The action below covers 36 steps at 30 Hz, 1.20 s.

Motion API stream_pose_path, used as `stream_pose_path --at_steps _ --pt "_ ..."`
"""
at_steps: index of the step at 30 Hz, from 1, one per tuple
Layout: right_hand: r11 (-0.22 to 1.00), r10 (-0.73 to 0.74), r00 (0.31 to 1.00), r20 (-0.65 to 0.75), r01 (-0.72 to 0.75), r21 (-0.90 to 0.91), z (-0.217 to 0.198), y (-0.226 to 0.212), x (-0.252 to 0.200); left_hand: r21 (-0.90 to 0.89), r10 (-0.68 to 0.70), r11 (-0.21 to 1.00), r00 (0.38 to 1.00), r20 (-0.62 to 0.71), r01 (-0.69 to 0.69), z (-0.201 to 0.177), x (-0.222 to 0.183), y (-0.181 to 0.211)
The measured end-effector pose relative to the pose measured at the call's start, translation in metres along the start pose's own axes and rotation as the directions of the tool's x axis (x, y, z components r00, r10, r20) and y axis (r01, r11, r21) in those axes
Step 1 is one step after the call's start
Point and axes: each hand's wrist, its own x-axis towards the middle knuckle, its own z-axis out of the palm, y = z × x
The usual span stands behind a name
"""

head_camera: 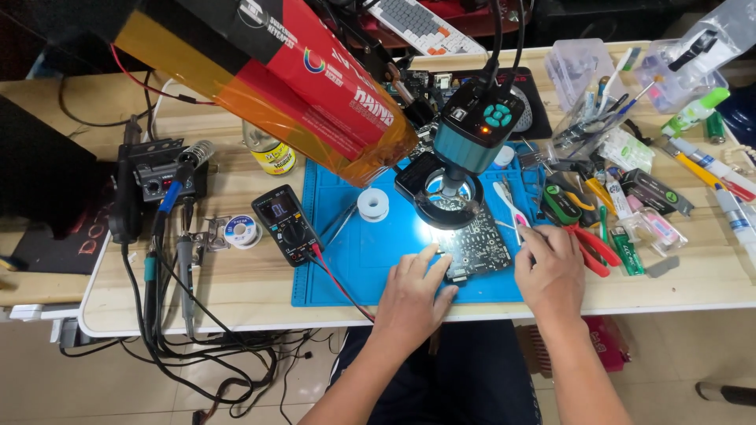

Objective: Soldering and repairing electronic components on a circuit board using a soldering iron, flux, and a microscope.

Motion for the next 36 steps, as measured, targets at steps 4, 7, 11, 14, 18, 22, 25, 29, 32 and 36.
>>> stream_pose_path --at_steps 4,7,11,14,18,22,25,29,32,36 --pt "0.994 0.1 0.983 0.155 -0.092 -0.058 -0.001 0.002 0.001 0.017 -0.012 1.0 1.0 -0.015 0.012 0.006 -0.002 -0.004" --pt "0.975 0.209 0.932 0.296 -0.176 -0.132 0.0 0.003 0.0 0.047 -0.012 0.999 0.999 -0.034 0.013 0.01 -0.004 -0.007" --pt "0.974 0.218 0.934 0.282 -0.19 -0.123 -0.003 -0.001 0.0 0.06 -0.011 0.998 0.999 -0.052 0.014 0.011 -0.005 -0.008" --pt "0.973 0.227 0.93 0.289 -0.201 -0.117 -0.004 -0.001 0.001 0.065 0.0 0.998 0.998 -0.063 0.004 0.014 -0.006 -0.01" --pt "0.98 0.191 0.947 0.258 -0.168 -0.106 0.008 0.011 -0.01 0.082 0.0 0.997 0.998 -0.055 0.005 0.017 -0.008 -0.013" --pt "0.979 0.195 0.945 0.264 -0.172 -0.107 0.006 0.01 -0.01 0.07 -0.016 0.997 0.999 -0.048 0.02 0.018 -0.008 -0.013" --pt "0.979 0.199 0.941 0.273 -0.177 -0.103 0.004 0.008 -0.01 0.078 -0.015 0.997 0.999 -0.049 0.019 0.019 -0.008 -0.013" --pt "0.984 0.16 0.954 0.253 -0.135 -0.112 0.011 0.017 -0.015 0.077 -0.013 0.997 0.999 -0.047 0.016 0.02 -0.007 -0.014" --pt "0.984 0.154 0.952 0.264 -0.124 -0.127 0.01 0.016 -0.014 0.068 -0.012 0.998 0.999 -0.036 0.015 0.018 -0.007 -0.014" --pt "0.98 0.171 0.946 0.276 -0.134 -0.148 0.007 0.013 -0.012 0.07 -0.018 0.997 1.0 -0.001 0.018 0.013 -0.005 -0.012"
